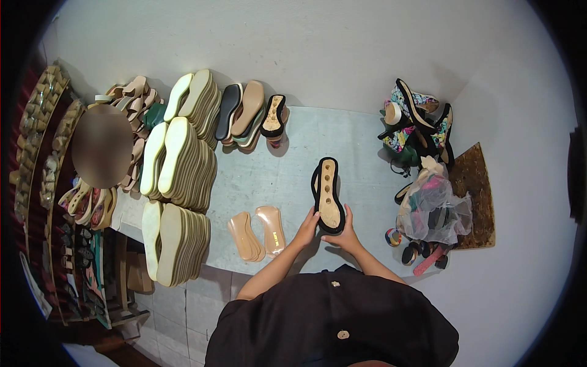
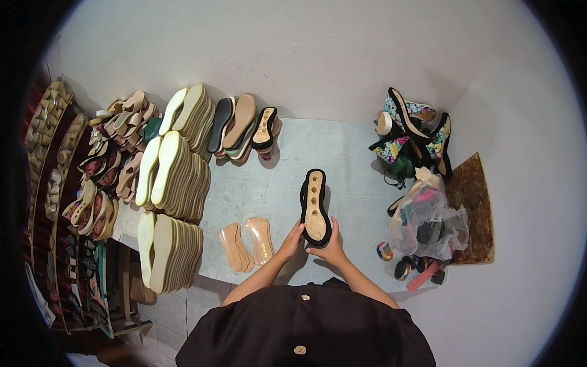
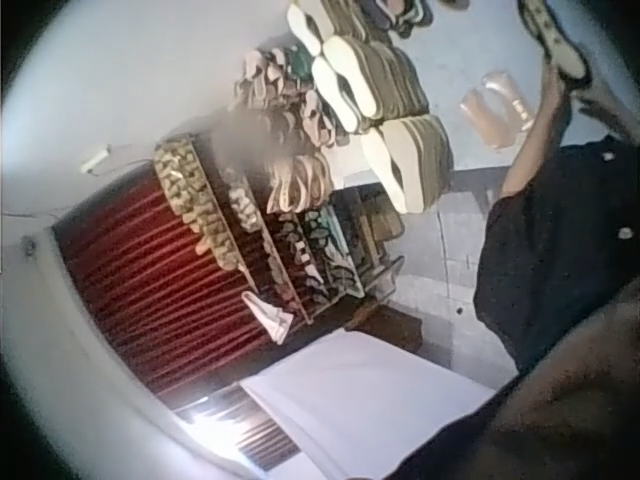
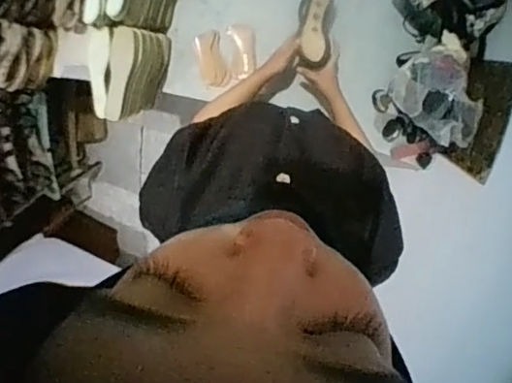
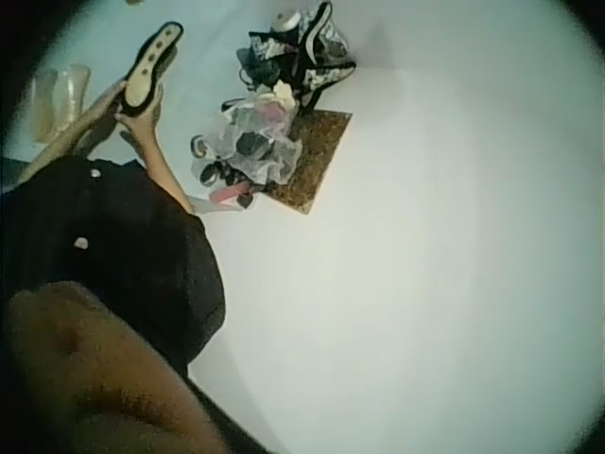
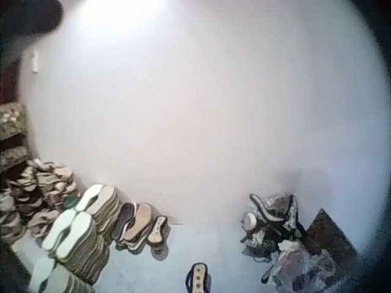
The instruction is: Sorting and organizing various shoe soles, insoles, and wooden lasts on a production workbench.
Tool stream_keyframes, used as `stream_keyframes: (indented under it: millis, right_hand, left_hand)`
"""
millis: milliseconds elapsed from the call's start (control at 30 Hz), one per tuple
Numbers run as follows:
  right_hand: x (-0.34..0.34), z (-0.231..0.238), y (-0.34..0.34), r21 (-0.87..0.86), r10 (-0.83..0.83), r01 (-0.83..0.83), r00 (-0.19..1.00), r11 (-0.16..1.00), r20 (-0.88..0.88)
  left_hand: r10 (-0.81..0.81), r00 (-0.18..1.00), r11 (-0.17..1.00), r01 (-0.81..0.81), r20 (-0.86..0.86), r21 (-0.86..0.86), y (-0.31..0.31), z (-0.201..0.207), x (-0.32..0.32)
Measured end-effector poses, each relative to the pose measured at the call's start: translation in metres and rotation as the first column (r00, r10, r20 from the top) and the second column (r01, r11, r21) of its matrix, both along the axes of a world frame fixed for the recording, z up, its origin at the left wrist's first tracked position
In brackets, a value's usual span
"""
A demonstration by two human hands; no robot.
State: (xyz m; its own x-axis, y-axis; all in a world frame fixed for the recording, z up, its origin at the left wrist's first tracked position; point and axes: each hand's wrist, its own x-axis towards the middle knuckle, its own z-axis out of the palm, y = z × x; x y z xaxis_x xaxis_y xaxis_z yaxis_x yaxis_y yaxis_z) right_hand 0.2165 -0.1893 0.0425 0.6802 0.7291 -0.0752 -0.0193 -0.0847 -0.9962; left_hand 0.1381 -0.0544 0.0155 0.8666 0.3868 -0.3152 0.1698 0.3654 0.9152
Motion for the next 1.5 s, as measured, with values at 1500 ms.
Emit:
stream_keyframes:
  millis: [1500]
  right_hand:
    - [-0.013, 0.042, 0.016, -0.600, 0.287, 0.220, 0.720, 0.769, 0.632]
  left_hand:
    - [0.451, 0.860, 0.186, -0.352, 0.239, 0.917, 0.174, 0.065, 0.074]
